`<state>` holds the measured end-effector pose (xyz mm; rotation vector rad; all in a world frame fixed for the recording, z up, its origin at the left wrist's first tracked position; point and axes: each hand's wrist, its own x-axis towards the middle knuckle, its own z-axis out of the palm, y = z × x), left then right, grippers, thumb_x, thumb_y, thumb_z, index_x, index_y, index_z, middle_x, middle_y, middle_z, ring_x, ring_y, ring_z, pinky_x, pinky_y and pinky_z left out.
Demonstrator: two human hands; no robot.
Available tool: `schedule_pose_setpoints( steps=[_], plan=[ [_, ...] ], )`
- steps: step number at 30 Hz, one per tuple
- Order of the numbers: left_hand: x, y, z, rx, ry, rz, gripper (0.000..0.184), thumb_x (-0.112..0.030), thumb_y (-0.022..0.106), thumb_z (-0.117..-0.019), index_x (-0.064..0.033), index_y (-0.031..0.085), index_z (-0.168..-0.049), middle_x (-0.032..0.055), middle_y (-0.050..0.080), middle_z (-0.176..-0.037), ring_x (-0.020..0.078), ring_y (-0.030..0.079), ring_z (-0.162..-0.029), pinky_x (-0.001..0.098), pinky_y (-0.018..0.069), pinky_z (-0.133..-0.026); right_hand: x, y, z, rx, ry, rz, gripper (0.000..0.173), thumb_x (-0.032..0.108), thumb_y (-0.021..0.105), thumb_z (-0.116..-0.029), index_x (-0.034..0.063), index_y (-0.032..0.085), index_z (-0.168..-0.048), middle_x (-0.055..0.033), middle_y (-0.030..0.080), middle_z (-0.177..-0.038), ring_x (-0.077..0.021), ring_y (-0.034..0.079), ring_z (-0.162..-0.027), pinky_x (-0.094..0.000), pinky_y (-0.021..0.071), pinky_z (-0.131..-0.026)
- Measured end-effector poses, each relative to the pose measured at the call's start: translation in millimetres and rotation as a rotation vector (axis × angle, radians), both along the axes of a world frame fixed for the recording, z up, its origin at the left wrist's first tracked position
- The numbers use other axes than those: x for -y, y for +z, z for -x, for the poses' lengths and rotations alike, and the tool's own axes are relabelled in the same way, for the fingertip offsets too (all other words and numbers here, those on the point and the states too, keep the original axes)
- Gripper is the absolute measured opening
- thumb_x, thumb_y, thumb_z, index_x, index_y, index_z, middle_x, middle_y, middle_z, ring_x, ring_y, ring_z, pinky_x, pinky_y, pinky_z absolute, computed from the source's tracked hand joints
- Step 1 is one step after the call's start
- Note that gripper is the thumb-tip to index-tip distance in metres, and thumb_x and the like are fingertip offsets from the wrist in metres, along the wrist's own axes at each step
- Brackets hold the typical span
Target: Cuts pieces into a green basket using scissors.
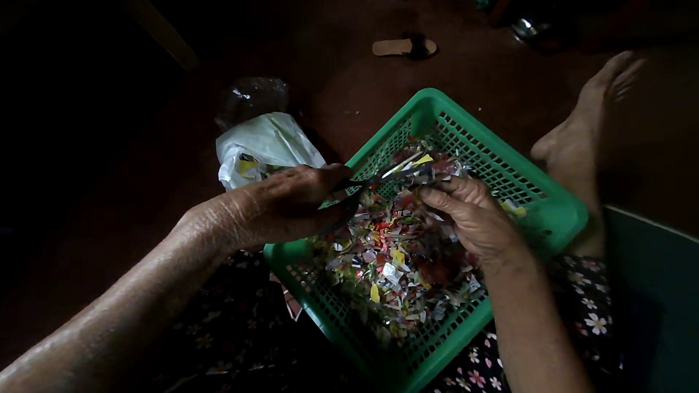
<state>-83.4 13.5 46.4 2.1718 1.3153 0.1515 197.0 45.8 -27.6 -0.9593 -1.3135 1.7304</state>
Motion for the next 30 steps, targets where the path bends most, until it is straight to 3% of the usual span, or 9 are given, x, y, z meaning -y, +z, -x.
schedule_pose_setpoints(
  steps=[2, 6, 12, 19, 26, 30],
  plan=[
    [-1.9, -3.7, -1.8, 0.014, -0.045, -0.017, 0.029, -0.028, 0.059, -0.0987, -0.0099, 0.064, -0.121, 0.0015, 0.067, -0.091, 0.0117, 0.065, -0.079, 0.0337, 0.0550, -0.068, 0.8, 0.2, 0.8, 0.017, 0.016, -0.009, 0.016, 0.002, 0.060, -0.0999, 0.0088, 0.074, -0.101, 0.0027, 0.075, -0.089, -0.0016, 0.068, -0.074, -0.0170, 0.0584, -0.066],
    [-4.4, -4.1, -2.1, 0.105, -0.087, -0.130, 0.022, -0.019, 0.061, -0.0955, -0.0081, 0.068, -0.113, -0.0010, 0.064, -0.078, 0.0062, 0.059, -0.064, 0.0247, 0.0490, -0.056, 0.9, -0.7, -0.2, 0.046, 0.005, -0.042, 0.016, 0.003, 0.060, -0.1002, 0.0092, 0.074, -0.104, 0.0042, 0.075, -0.092, -0.0007, 0.068, -0.078, -0.0166, 0.0578, -0.070],
    [1.6, -1.9, -4.6, 0.102, -0.080, -0.185, 0.024, -0.021, 0.060, -0.0941, -0.0080, 0.069, -0.113, -0.0008, 0.065, -0.079, 0.0081, 0.059, -0.064, 0.0286, 0.0496, -0.055, 2.8, 1.7, -1.1, 0.036, -0.004, -0.088, 0.016, 0.001, 0.061, -0.0989, 0.0099, 0.075, -0.102, 0.0046, 0.075, -0.090, -0.0002, 0.069, -0.079, -0.0163, 0.0582, -0.072],
    [8.2, -14.7, -17.2, 0.037, -0.047, 0.046, 0.019, -0.022, 0.059, -0.0973, -0.0132, 0.067, -0.112, -0.0016, 0.063, -0.076, 0.0106, 0.062, -0.065, 0.0324, 0.0521, -0.056, 6.0, -0.9, 2.8, 0.138, 0.057, -0.056, 0.010, 0.002, 0.063, -0.0974, 0.0065, 0.072, -0.098, 0.0034, 0.072, -0.080, -0.0002, 0.066, -0.070, -0.0153, 0.0559, -0.065],
    [6.6, -16.7, -20.0, 0.074, -0.103, -0.070, 0.016, -0.022, 0.062, -0.0931, -0.0107, 0.068, -0.102, -0.0026, 0.054, -0.063, 0.0106, 0.054, -0.054, 0.0310, 0.0441, -0.048, 4.6, 4.4, -4.6, 0.263, 0.108, -0.120, 0.010, 0.005, 0.066, -0.0962, 0.0073, 0.074, -0.090, 0.0041, 0.069, -0.072, 0.0016, 0.060, -0.061, -0.0132, 0.0505, -0.057],
    [7.8, -17.0, -23.3, 0.059, -0.084, -0.002, 0.014, -0.020, 0.068, -0.0900, -0.0098, 0.069, -0.100, -0.0004, 0.056, -0.064, 0.0134, 0.056, -0.056, 0.0330, 0.0451, -0.051, 5.2, 2.8, -6.0, 0.403, 0.123, -0.181, 0.013, 0.010, 0.070, -0.0949, 0.0085, 0.074, -0.083, 0.0031, 0.066, -0.067, -0.0004, 0.057, -0.057, -0.0155, 0.0472, -0.053]
  ],
)
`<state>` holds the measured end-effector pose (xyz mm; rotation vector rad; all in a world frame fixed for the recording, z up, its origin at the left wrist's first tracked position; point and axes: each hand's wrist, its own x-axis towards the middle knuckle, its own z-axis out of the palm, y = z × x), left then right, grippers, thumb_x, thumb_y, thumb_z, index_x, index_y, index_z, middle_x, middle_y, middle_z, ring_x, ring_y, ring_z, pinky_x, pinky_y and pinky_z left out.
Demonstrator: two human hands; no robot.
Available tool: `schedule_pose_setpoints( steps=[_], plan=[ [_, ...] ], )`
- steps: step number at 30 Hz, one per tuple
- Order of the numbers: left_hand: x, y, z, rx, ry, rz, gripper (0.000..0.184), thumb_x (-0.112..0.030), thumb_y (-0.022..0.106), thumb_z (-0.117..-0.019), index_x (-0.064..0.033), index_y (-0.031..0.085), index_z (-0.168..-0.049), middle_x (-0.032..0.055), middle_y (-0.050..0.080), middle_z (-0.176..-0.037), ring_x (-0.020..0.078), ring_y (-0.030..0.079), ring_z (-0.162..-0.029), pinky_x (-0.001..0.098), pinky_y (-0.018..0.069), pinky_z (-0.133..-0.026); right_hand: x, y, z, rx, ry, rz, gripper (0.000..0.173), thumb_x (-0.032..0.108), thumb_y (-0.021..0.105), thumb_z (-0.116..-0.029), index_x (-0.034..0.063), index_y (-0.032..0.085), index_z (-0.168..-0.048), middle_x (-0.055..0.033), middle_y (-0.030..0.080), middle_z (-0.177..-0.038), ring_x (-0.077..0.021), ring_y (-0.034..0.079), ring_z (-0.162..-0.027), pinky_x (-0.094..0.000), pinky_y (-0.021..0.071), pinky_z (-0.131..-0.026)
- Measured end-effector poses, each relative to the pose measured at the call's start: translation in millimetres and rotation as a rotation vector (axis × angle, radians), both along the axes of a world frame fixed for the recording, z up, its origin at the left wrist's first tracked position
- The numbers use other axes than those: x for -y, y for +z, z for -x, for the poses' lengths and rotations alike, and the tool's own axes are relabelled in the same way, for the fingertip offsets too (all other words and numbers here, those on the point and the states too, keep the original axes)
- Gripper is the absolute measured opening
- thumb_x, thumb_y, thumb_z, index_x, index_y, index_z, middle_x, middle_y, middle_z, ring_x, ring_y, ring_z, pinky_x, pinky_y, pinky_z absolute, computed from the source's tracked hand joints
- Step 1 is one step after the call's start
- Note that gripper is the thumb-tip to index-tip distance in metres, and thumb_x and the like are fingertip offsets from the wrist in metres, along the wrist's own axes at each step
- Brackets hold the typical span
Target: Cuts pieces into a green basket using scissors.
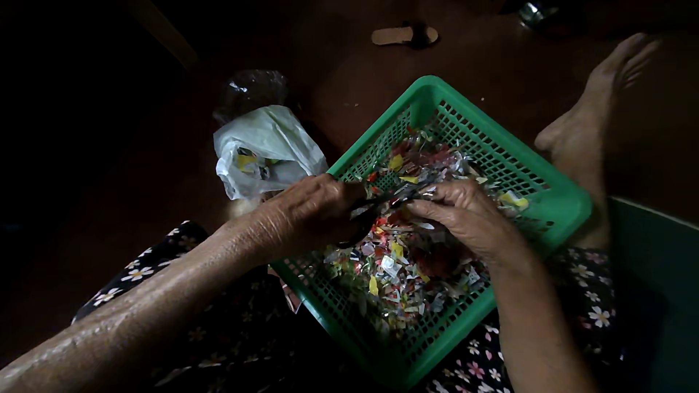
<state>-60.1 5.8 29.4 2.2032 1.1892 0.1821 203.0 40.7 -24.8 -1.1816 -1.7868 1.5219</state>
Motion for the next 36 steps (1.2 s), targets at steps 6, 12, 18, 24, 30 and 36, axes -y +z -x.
schedule_pose_setpoints(
  steps=[6, 12, 18, 24, 30, 36],
  plan=[
    [7.1, 2.9, 5.2, -0.269, 0.026, 0.216, 0.038, -0.038, 0.048, -0.1025, -0.0169, 0.061, -0.131, 0.0051, 0.068, -0.093, 0.0227, 0.067, -0.086, 0.0469, 0.0543, -0.072, 0.1, 1.9, -5.3, 0.360, -0.028, -0.250, 0.022, 0.022, 0.066, -0.0998, 0.0081, 0.072, -0.084, -0.0018, 0.062, -0.070, -0.0099, 0.055, -0.059, -0.0310, 0.0456, -0.056],
    [51.0, 22.3, 0.5, -0.301, 0.171, -0.120, 0.028, -0.039, 0.058, -0.0964, -0.0133, 0.065, -0.103, 0.0014, 0.056, -0.066, 0.0224, 0.060, -0.058, 0.0426, 0.0468, -0.049, -0.7, 7.0, -22.6, 0.492, 0.088, -0.467, 0.040, 0.005, 0.077, -0.0890, 0.0099, 0.071, -0.128, -0.0128, 0.064, -0.134, -0.0266, 0.067, -0.112, -0.0457, 0.0563, -0.093],
    [125.4, -13.9, -36.2, 0.366, 0.553, 0.246, 0.037, -0.045, 0.067, -0.0912, -0.0157, 0.070, -0.114, -0.0077, 0.070, -0.084, 0.0021, 0.065, -0.071, 0.0257, 0.0553, -0.061, 29.4, 25.2, -43.3, 0.815, -0.140, -0.201, 0.016, 0.015, 0.076, -0.0933, 0.0002, 0.076, -0.100, -0.0214, 0.070, -0.100, -0.0400, 0.068, -0.092, -0.0633, 0.0539, -0.082],
    [138.5, -53.0, -71.1, 1.004, 0.603, 0.790, 0.055, -0.053, 0.060, -0.0971, -0.0055, 0.059, -0.124, -0.0034, 0.071, -0.094, 0.0071, 0.068, -0.080, 0.0235, 0.0584, -0.067, 58.7, 2.1, -2.5, 0.975, 0.062, 0.102, 0.031, 0.017, 0.068, -0.0979, -0.0030, 0.069, -0.121, -0.0267, 0.066, -0.122, -0.0447, 0.061, -0.119, -0.0628, 0.0451, -0.102],
    [151.4, -76.0, -77.8, 1.014, 0.592, 0.951, 0.062, -0.056, 0.060, -0.0938, -0.0048, 0.055, -0.128, -0.0005, 0.072, -0.103, 0.0125, 0.071, -0.090, 0.0289, 0.0620, -0.071, 71.8, -3.5, -10.1, 0.634, -0.284, 0.010, 0.016, 0.013, 0.071, -0.0967, -0.0012, 0.075, -0.103, -0.0178, 0.072, -0.095, -0.0290, 0.068, -0.087, -0.0511, 0.0545, -0.084],
    [153.3, -81.9, -73.8, 0.899, 0.353, 0.845, 0.051, -0.038, 0.056, -0.0996, -0.0012, 0.053, -0.135, 0.0009, 0.068, -0.106, 0.0038, 0.064, -0.087, 0.0223, 0.0553, -0.073, 91.8, 5.5, -13.7, 0.471, -0.333, -0.057, 0.017, 0.015, 0.066, -0.0972, 0.0018, 0.075, -0.103, -0.0078, 0.073, -0.096, -0.0091, 0.067, -0.084, -0.0303, 0.0561, -0.079]
  ],
)
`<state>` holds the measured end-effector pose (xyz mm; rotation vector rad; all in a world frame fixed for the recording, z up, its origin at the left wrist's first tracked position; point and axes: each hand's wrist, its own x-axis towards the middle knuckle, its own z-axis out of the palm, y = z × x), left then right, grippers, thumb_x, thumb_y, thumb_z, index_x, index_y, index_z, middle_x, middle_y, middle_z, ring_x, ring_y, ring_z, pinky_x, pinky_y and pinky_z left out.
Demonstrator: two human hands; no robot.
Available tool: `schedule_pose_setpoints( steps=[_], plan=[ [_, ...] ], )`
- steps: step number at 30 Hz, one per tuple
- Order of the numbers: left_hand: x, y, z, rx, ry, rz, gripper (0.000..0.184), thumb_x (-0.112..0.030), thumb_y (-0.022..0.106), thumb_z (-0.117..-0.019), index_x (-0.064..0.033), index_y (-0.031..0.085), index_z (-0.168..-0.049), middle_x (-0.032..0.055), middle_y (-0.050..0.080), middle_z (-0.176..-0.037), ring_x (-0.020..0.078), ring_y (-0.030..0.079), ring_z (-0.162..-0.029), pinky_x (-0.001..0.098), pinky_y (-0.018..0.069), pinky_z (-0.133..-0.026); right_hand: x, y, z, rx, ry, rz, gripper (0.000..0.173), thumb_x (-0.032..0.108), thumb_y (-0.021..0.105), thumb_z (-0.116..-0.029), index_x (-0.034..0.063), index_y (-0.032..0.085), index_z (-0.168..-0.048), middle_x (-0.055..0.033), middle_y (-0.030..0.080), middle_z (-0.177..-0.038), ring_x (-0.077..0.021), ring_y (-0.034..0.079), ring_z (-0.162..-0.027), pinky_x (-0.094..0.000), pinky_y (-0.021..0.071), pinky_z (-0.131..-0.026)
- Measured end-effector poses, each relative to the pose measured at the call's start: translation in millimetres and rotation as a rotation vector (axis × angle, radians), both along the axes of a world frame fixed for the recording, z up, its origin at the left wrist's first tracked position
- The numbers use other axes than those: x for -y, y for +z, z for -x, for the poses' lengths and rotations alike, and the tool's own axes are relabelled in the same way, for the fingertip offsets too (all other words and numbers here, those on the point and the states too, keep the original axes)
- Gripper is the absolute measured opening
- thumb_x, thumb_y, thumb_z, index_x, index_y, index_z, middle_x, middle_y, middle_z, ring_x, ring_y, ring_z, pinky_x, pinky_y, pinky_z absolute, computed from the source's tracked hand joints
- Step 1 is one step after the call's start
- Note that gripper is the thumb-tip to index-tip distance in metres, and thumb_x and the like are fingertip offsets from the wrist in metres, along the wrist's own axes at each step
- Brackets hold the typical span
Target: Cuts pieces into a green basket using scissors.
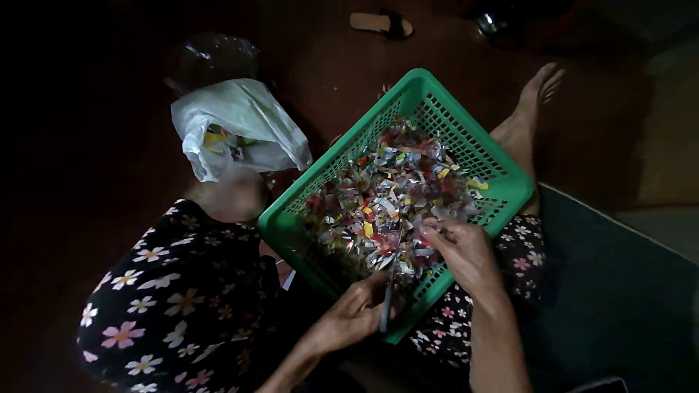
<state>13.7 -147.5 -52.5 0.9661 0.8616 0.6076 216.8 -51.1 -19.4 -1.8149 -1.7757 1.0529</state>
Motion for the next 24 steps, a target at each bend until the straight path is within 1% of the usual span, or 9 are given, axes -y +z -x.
schedule_pose_setpoints(
  steps=[2, 4, 6, 9, 13, 19, 21, 23, 24],
  plan=[
    [-0.8, -0.1, 0.6, -0.097, -0.026, -0.084, 0.045, -0.027, 0.054, -0.1011, -0.0006, 0.053, -0.137, 0.0049, 0.068, -0.106, 0.0053, 0.064, -0.088, 0.0240, 0.0537, -0.078, 6.7, 2.0, 3.9, -0.075, 0.008, 0.001, 0.018, 0.015, 0.064, -0.0983, 0.0009, 0.074, -0.105, -0.0058, 0.072, -0.096, -0.0043, 0.066, -0.082, -0.0237, 0.0557, -0.076],
    [-1.6, -2.0, 0.7, -0.228, -0.028, -0.183, 0.045, -0.028, 0.053, -0.1020, -0.0023, 0.053, -0.139, 0.0090, 0.071, -0.109, 0.0120, 0.068, -0.093, 0.0323, 0.0560, -0.084, 11.3, 3.5, 7.2, -0.122, 0.002, -0.010, 0.018, 0.013, 0.064, -0.0982, 0.0006, 0.073, -0.107, -0.0047, 0.072, -0.096, -0.0020, 0.066, -0.083, -0.0207, 0.0558, -0.077],
    [-2.2, -1.6, 0.3, -0.347, -0.022, -0.272, 0.046, -0.031, 0.053, -0.1032, -0.0025, 0.053, -0.139, 0.0118, 0.072, -0.105, 0.0199, 0.070, -0.090, 0.0410, 0.0568, -0.081, 13.1, 3.6, 8.7, -0.169, -0.019, -0.009, 0.019, 0.011, 0.065, -0.0965, -0.0001, 0.069, -0.111, -0.0047, 0.073, -0.097, -0.0025, 0.069, -0.085, -0.0211, 0.0580, -0.078],
    [-4.4, 1.2, -1.8, -0.457, -0.011, -0.369, 0.044, -0.027, 0.055, -0.1027, -0.0016, 0.055, -0.139, 0.0151, 0.070, -0.098, 0.0281, 0.069, -0.084, 0.0480, 0.0564, -0.076, 12.6, 4.5, 11.5, -0.216, -0.070, 0.019, 0.014, 0.005, 0.067, -0.0932, -0.0009, 0.065, -0.106, -0.0035, 0.072, -0.090, -0.0023, 0.069, -0.080, -0.0211, 0.0582, -0.074],
    [-4.7, -1.0, -5.1, -0.529, 0.087, -0.448, 0.039, -0.020, 0.059, -0.0988, 0.0004, 0.062, -0.132, 0.0171, 0.071, -0.088, 0.0325, 0.070, -0.077, 0.0514, 0.0561, -0.070, 10.8, 5.0, 11.0, -0.274, -0.106, 0.023, 0.008, 0.003, 0.070, -0.0902, 0.0009, 0.068, -0.098, 0.0001, 0.073, -0.085, -0.0006, 0.069, -0.077, -0.0182, 0.0584, -0.072],
    [-0.3, -9.7, -5.0, -0.511, 0.186, -0.515, 0.030, -0.019, 0.058, -0.0984, -0.0005, 0.067, -0.121, 0.0133, 0.070, -0.083, 0.0253, 0.069, -0.071, 0.0438, 0.0553, -0.065, 7.0, 1.9, 3.0, -0.241, -0.132, -0.050, 0.004, 0.006, 0.068, -0.0923, 0.0036, 0.071, -0.091, 0.0028, 0.070, -0.079, 0.0014, 0.065, -0.071, -0.0163, 0.0555, -0.069],
    [0.4, -10.8, -3.7, -0.509, 0.174, -0.497, 0.035, -0.021, 0.059, -0.0991, 0.0005, 0.064, -0.127, 0.0144, 0.072, -0.090, 0.0253, 0.070, -0.077, 0.0433, 0.0565, -0.070, 6.2, 2.7, 0.4, -0.283, -0.115, -0.037, 0.007, 0.004, 0.065, -0.0940, 0.0026, 0.072, -0.093, 0.0018, 0.070, -0.083, 0.0001, 0.066, -0.076, -0.0171, 0.0564, -0.072],
    [0.6, -9.6, -2.1, -0.529, 0.096, -0.460, 0.052, -0.024, 0.057, -0.1007, 0.0022, 0.050, -0.145, 0.0187, 0.070, -0.119, 0.0283, 0.070, -0.106, 0.0453, 0.0555, -0.093, 8.2, 4.4, 0.1, -0.339, -0.114, -0.014, 0.007, 0.001, 0.064, -0.0930, 0.0011, 0.070, -0.097, 0.0017, 0.071, -0.083, -0.0009, 0.067, -0.077, -0.0182, 0.0574, -0.072],
    [0.6, -9.6, -3.3, -0.537, 0.073, -0.456, 0.057, -0.024, 0.057, -0.1001, 0.0028, 0.046, -0.149, 0.0205, 0.066, -0.128, 0.0304, 0.067, -0.115, 0.0465, 0.0530, -0.099, 9.5, 4.8, -0.1, -0.367, -0.115, -0.001, 0.010, -0.002, 0.063, -0.0914, 0.0006, 0.068, -0.099, 0.0015, 0.072, -0.085, -0.0017, 0.069, -0.078, -0.0193, 0.0588, -0.074]
  ],
)
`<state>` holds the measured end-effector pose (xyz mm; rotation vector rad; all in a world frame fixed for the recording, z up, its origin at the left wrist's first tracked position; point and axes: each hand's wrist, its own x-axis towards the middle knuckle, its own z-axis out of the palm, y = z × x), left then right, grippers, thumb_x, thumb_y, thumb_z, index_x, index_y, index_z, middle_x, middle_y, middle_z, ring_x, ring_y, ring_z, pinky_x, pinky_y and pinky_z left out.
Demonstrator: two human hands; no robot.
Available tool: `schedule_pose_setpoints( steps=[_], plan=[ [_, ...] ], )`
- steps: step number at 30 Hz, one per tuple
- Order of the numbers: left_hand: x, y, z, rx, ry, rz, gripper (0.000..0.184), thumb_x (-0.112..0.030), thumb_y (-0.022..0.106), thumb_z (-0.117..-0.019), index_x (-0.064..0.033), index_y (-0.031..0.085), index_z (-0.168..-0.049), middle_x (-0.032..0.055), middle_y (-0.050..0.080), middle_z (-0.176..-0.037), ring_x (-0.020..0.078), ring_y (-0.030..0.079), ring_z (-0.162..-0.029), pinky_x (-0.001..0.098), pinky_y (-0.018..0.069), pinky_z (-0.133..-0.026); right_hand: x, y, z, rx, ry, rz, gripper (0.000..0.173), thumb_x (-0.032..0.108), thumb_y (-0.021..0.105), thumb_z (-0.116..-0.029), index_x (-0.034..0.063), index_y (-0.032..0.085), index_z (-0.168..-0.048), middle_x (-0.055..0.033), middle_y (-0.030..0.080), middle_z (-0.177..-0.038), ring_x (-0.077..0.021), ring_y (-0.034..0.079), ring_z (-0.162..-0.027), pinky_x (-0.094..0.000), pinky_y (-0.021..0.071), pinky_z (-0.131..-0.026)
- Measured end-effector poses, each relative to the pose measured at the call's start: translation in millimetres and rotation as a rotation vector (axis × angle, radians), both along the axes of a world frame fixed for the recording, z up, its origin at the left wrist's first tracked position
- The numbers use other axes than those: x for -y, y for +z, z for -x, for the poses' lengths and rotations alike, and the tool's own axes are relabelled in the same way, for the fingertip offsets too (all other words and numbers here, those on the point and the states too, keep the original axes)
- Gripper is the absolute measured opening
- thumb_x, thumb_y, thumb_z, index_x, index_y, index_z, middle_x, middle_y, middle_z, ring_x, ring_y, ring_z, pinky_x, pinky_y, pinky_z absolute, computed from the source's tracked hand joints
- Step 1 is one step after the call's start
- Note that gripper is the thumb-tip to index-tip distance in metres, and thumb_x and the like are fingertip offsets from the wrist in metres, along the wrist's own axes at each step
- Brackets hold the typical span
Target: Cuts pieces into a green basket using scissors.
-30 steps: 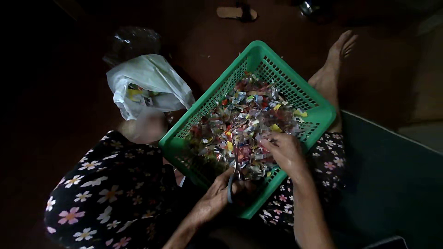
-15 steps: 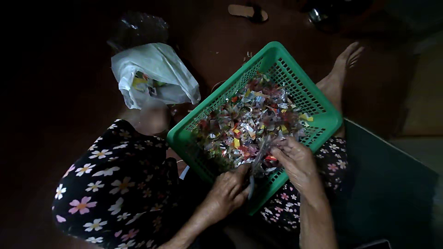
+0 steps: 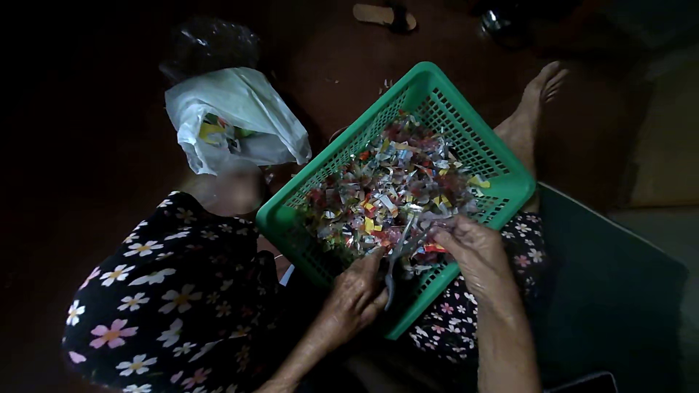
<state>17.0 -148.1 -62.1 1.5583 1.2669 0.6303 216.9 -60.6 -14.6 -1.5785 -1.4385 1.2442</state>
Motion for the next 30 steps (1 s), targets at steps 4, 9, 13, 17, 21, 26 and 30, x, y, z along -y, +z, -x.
schedule_pose_setpoints(
  steps=[4, 9, 13, 17, 21, 26, 30],
  plan=[
    [-1.2, -1.4, -4.7, -0.009, -0.041, -0.011, 0.059, -0.024, 0.058, -0.0998, 0.0031, 0.044, -0.151, 0.0217, 0.066, -0.127, 0.0326, 0.067, -0.114, 0.0477, 0.0533, -0.099, 2.2, 0.7, 2.7, -0.042, -0.043, 0.030, 0.017, -0.010, 0.063, -0.0861, 0.0031, 0.065, -0.097, 0.0021, 0.072, -0.084, -0.0021, 0.069, -0.077, -0.0190, 0.0590, -0.072],
    [-1.9, -3.5, -7.6, 0.005, 0.041, -0.082, 0.045, -0.014, 0.059, -0.0968, 0.0032, 0.057, -0.138, 0.0177, 0.073, -0.099, 0.0313, 0.072, -0.085, 0.0492, 0.0580, -0.076, 3.7, 3.4, 0.8, 0.005, -0.048, 0.038, 0.014, -0.007, 0.066, -0.0845, 0.0037, 0.067, -0.093, 0.0022, 0.071, -0.082, -0.0014, 0.069, -0.077, -0.0186, 0.0594, -0.073],
    [-1.5, -4.6, -5.6, 0.092, 0.092, -0.081, 0.033, -0.016, 0.059, -0.0968, 0.0000, 0.066, -0.125, 0.0132, 0.072, -0.088, 0.0234, 0.070, -0.074, 0.0426, 0.0567, -0.067, 3.8, 0.2, 0.5, 0.050, -0.032, -0.031, 0.009, -0.001, 0.069, -0.0852, 0.0075, 0.067, -0.086, 0.0047, 0.070, -0.076, 0.0003, 0.067, -0.069, -0.0165, 0.0564, -0.066],
    [-5.0, 3.5, -0.8, 0.472, 0.162, 0.218, 0.031, -0.015, 0.058, -0.1009, 0.0014, 0.062, -0.126, 0.0012, 0.072, -0.092, 0.0042, 0.069, -0.077, 0.0222, 0.0593, -0.072, -4.6, 4.8, -6.1, 0.522, 0.090, -0.207, 0.020, 0.024, 0.066, -0.0976, 0.0073, 0.076, -0.102, -0.0034, 0.072, -0.094, -0.0124, 0.066, -0.082, -0.0362, 0.0546, -0.076],
    [-5.7, 7.7, 8.7, 0.562, 0.117, 0.391, 0.049, -0.032, 0.047, -0.1048, -0.0002, 0.048, -0.142, 0.0008, 0.070, -0.111, 0.0057, 0.067, -0.095, 0.0245, 0.0578, -0.081, -5.8, 15.5, -12.9, 0.788, 0.310, -0.065, 0.039, 0.023, 0.072, -0.0959, -0.0014, 0.068, -0.126, -0.0234, 0.065, -0.124, -0.0382, 0.068, -0.103, -0.0591, 0.0542, -0.091],
    [-5.8, 5.2, 7.3, 0.357, 0.113, 0.288, 0.049, -0.033, 0.047, -0.1021, 0.0004, 0.053, -0.138, 0.0051, 0.071, -0.111, 0.0074, 0.068, -0.096, 0.0276, 0.0565, -0.084, 12.9, -7.2, 24.6, 0.981, 0.623, 0.231, 0.036, 0.013, 0.066, -0.0980, -0.0068, 0.063, -0.128, -0.0282, 0.062, -0.129, -0.0460, 0.059, -0.123, -0.0598, 0.0406, -0.110],
    [-1.9, -1.2, 5.4, 0.187, 0.135, 0.166, 0.044, -0.029, 0.053, -0.1015, -0.0010, 0.056, -0.136, 0.0078, 0.072, -0.100, 0.0106, 0.069, -0.087, 0.0317, 0.0577, -0.079, -3.3, -21.1, 20.5, 0.744, 0.376, 0.136, 0.023, 0.012, 0.063, -0.0998, -0.0078, 0.073, -0.102, -0.0243, 0.071, -0.098, -0.0371, 0.069, -0.095, -0.0543, 0.0537, -0.089]
  ],
)
